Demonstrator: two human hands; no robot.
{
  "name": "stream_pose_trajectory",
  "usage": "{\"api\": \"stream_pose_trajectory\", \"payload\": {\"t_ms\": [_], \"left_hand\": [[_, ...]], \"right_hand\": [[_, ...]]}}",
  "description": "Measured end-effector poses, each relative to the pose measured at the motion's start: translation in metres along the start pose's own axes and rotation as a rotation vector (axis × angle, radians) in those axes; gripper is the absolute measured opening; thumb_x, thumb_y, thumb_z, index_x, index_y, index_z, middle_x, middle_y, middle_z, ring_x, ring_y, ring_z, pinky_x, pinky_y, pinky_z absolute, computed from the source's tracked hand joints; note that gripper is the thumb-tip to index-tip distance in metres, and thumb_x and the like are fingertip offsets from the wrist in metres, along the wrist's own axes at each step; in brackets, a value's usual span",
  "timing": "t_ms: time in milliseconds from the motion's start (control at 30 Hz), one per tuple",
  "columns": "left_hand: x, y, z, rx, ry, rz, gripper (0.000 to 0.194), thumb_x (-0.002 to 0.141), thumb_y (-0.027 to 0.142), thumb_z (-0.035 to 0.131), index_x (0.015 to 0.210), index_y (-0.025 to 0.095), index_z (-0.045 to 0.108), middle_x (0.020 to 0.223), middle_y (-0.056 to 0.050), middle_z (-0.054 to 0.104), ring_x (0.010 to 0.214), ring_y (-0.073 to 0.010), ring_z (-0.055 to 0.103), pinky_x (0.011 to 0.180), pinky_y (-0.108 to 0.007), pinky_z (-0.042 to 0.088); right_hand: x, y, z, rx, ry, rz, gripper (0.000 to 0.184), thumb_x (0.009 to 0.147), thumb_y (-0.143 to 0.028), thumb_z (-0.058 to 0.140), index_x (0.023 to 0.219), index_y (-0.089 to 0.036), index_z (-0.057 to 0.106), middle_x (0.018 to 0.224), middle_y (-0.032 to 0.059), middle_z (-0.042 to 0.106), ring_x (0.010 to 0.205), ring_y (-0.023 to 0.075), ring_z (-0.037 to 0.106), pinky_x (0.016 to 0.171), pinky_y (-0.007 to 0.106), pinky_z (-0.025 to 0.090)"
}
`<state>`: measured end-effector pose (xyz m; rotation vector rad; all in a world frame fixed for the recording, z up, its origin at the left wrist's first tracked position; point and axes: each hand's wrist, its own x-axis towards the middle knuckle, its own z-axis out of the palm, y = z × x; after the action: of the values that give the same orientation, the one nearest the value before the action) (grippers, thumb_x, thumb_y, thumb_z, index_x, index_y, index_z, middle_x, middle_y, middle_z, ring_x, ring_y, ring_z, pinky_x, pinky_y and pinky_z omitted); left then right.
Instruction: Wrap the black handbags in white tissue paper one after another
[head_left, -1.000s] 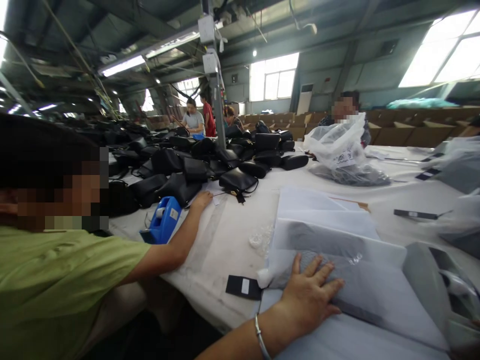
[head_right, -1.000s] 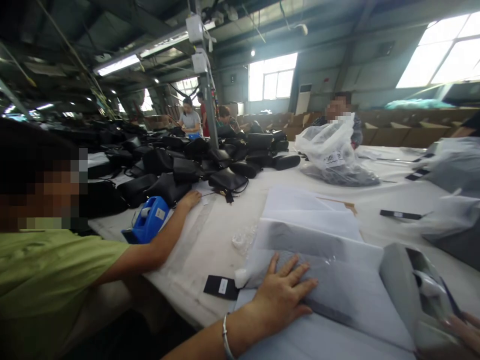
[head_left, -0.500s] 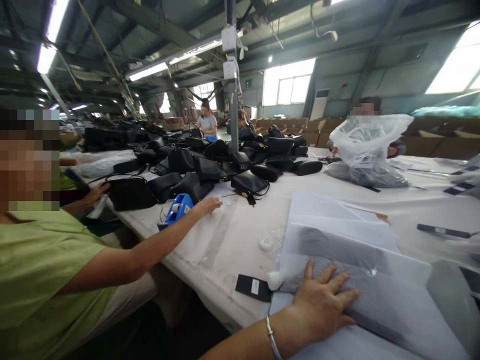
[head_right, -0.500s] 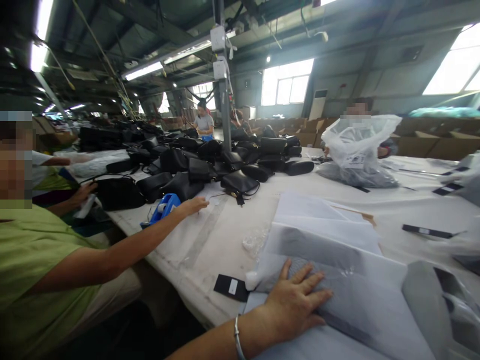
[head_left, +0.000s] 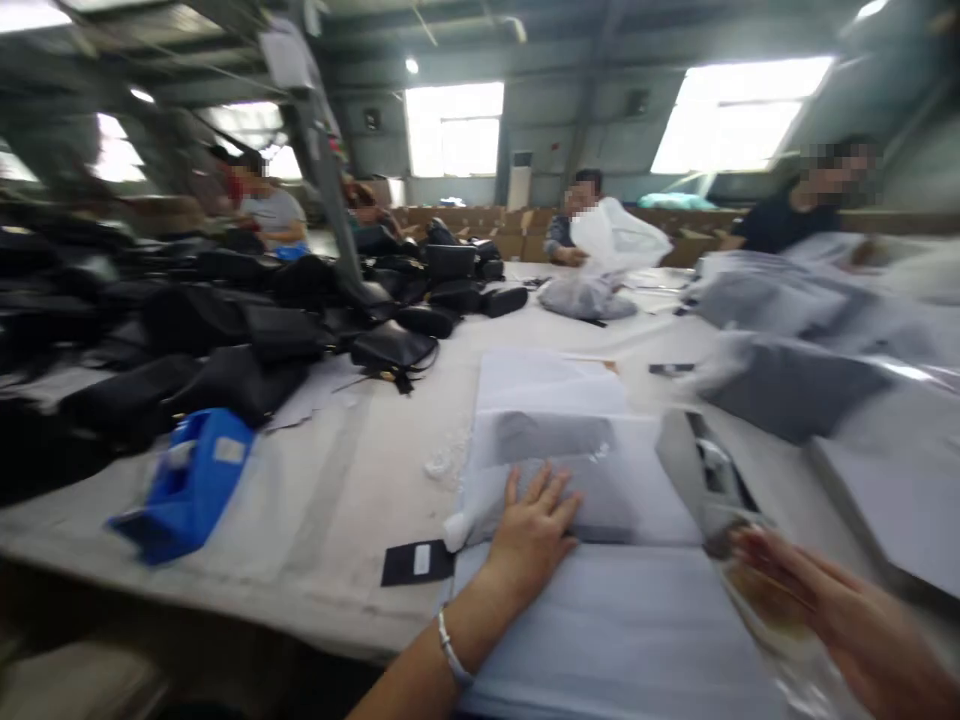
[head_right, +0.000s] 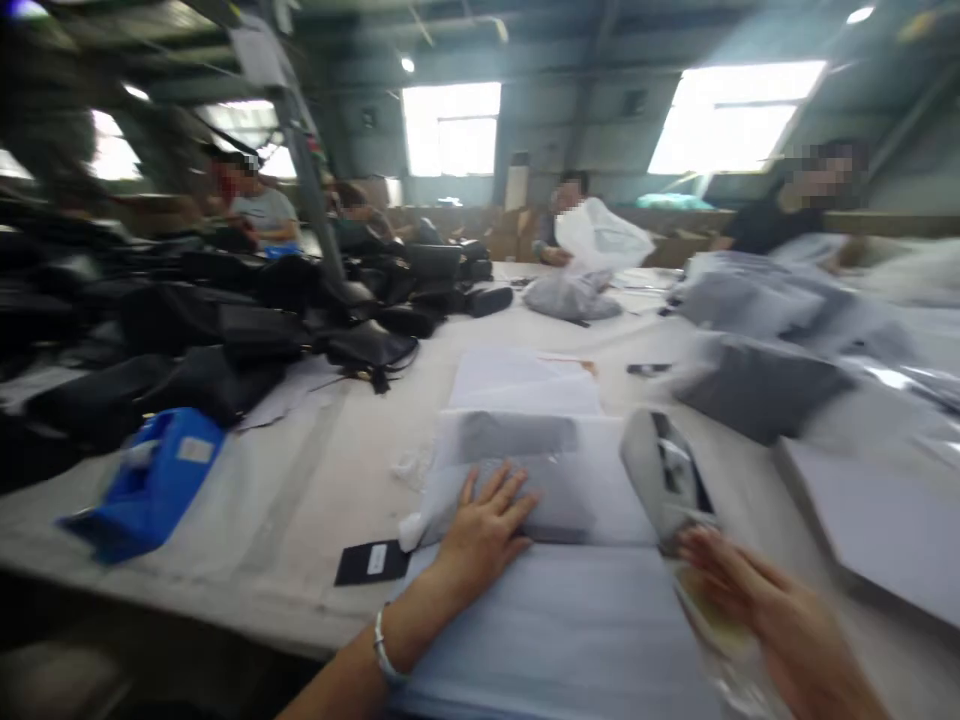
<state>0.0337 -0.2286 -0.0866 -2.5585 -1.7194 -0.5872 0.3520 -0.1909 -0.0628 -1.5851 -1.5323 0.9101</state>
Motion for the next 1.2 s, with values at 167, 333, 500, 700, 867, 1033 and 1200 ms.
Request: {"api": "stream_pose_trajectory", "payload": {"t_ms": [167,333,500,700,867,1033,1200], "left_hand": [[0.007,-0.004,0.007,0.054,0.025,0.022,0.048,0.095,0.038,0.052,0.142,0.029,0.045,0.156,-0.003,0.036,0.146,-0.0283,0.026,0.116,-0.063,0.024],[0.005,-0.004,0.005,0.074,0.036,0.037,0.046,0.096,0.036,0.051,0.141,0.03,0.047,0.155,-0.002,0.038,0.146,-0.0276,0.029,0.116,-0.061,0.026],[0.006,-0.002,0.003,0.089,0.034,0.029,0.047,0.095,0.035,0.052,0.141,0.03,0.047,0.154,-0.003,0.039,0.145,-0.0282,0.03,0.115,-0.062,0.026],[0.006,-0.003,0.004,0.066,0.042,0.032,0.046,0.095,0.035,0.052,0.141,0.029,0.047,0.154,-0.003,0.039,0.145,-0.0284,0.031,0.115,-0.061,0.027],[0.006,-0.005,0.008,0.063,0.062,0.033,0.047,0.094,0.035,0.053,0.141,0.03,0.048,0.154,-0.003,0.039,0.144,-0.0285,0.032,0.115,-0.061,0.026],[0.005,-0.005,0.009,0.08,0.072,0.053,0.049,0.093,0.033,0.056,0.142,0.028,0.048,0.154,-0.004,0.039,0.145,-0.03,0.031,0.115,-0.062,0.026],[0.005,-0.005,0.009,0.091,0.063,0.059,0.051,0.093,0.03,0.057,0.142,0.027,0.046,0.155,-0.005,0.037,0.145,-0.0313,0.03,0.114,-0.064,0.026]], "right_hand": [[0.0,0.01,-0.001,0.34,0.093,0.279,0.047,0.063,-0.056,0.081,0.088,-0.017,0.075,0.081,0.0095,0.074,0.065,0.0207,0.069,0.063,0.034,0.061],[0.014,0.013,-0.004,0.189,0.083,0.217,0.044,0.067,-0.057,0.076,0.078,-0.015,0.073,0.06,0.0008,0.063,0.05,0.0112,0.055,0.049,0.023,0.048],[0.022,0.009,-0.019,-0.092,0.002,0.101,0.037,0.077,-0.051,0.066,0.072,-0.016,0.072,0.053,-0.0007,0.06,0.049,0.0109,0.052,0.051,0.023,0.043],[0.01,-0.003,-0.018,0.138,-0.004,0.195,0.04,0.07,-0.053,0.075,0.073,-0.013,0.072,0.055,-0.0015,0.058,0.049,0.0085,0.049,0.05,0.021,0.041],[-0.001,-0.006,-0.018,0.353,0.078,0.223,0.047,0.064,-0.054,0.082,0.086,-0.013,0.075,0.072,0.0019,0.065,0.055,0.0065,0.05,0.054,0.02,0.044],[0.003,0.008,-0.02,0.19,0.061,0.185,0.046,0.07,-0.059,0.075,0.072,-0.014,0.072,0.064,0.0016,0.064,0.052,0.0088,0.051,0.052,0.021,0.042],[0.012,0.027,-0.026,-0.344,0.103,-0.013,0.045,0.085,-0.057,0.054,0.075,-0.018,0.073,0.061,0.0025,0.067,0.053,0.0158,0.06,0.055,0.027,0.045]]}}
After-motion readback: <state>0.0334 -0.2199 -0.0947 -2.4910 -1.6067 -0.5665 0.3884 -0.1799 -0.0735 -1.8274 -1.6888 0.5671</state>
